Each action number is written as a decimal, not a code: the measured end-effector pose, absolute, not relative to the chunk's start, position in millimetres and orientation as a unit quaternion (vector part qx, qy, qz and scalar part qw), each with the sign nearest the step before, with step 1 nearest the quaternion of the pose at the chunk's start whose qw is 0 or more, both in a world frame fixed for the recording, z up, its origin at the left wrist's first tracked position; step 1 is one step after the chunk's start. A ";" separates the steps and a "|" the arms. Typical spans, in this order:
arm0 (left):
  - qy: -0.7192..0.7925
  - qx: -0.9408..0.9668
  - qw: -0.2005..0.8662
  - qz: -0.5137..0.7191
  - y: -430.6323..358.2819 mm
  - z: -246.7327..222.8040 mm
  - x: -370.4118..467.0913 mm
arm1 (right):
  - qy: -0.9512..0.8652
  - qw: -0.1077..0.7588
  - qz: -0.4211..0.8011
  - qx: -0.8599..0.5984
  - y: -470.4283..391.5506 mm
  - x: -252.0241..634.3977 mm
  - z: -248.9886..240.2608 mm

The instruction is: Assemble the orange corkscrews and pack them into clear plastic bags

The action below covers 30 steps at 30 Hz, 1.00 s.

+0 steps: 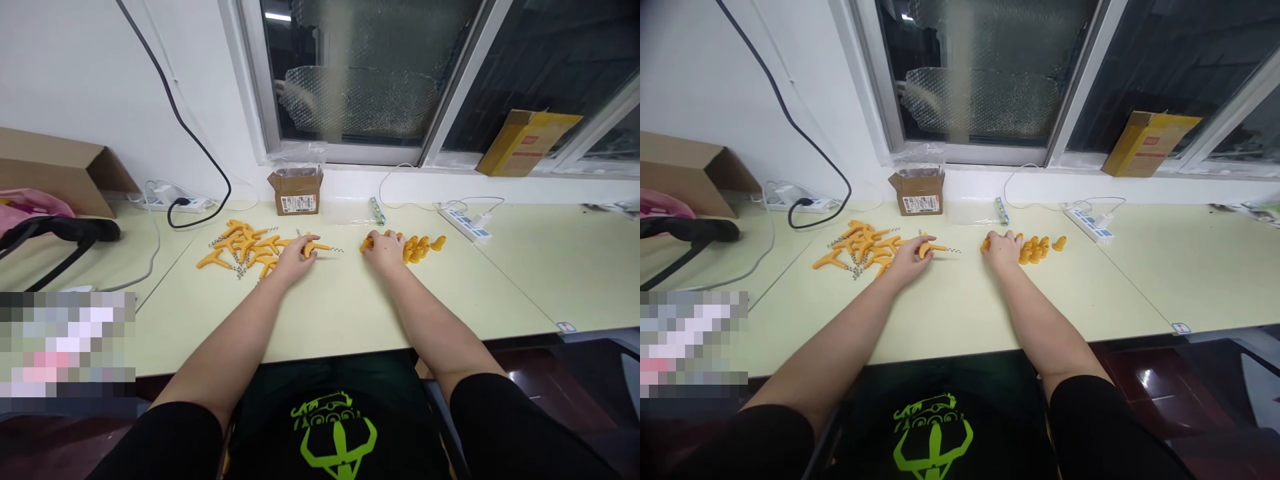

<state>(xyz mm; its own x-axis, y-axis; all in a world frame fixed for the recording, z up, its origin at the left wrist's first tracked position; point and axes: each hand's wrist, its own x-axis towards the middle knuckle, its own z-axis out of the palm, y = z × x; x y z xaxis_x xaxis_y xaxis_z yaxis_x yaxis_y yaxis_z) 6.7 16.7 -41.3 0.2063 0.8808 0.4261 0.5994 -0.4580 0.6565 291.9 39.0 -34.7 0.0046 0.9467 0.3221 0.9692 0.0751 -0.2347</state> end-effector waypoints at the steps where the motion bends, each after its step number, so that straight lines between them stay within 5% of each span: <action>1: 0.494 0.751 0.179 0.399 17.2 -41.9 6.6 | -0.705 0.199 -0.030 -0.680 39.5 291.4 -35.2; 8: 0.511 0.704 0.240 0.431 19.2 -48.3 6.3 | -0.759 0.229 -0.016 -0.610 30.4 276.6 -34.2; 16: 0.480 0.720 0.173 0.470 21.9 -44.9 -1.2 | -0.786 0.387 0.071 -0.477 24.6 253.5 -39.8; 22: 0.455 0.670 0.316 0.495 29.4 -53.4 -3.2 | -0.704 0.536 0.119 -0.450 37.0 261.1 -49.9; 30: 0.389 0.568 0.481 0.542 31.2 -52.1 -0.4 | -0.585 0.604 0.320 -0.435 47.8 273.2 -50.3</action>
<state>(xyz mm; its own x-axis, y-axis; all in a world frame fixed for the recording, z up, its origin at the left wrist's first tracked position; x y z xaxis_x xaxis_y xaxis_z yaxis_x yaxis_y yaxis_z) -0.4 31.2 -52.1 0.1086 0.9641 0.2422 -0.0790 -0.2345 0.9689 273.2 47.8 -50.3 0.1096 0.8967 0.4288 0.1228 0.4159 -0.9011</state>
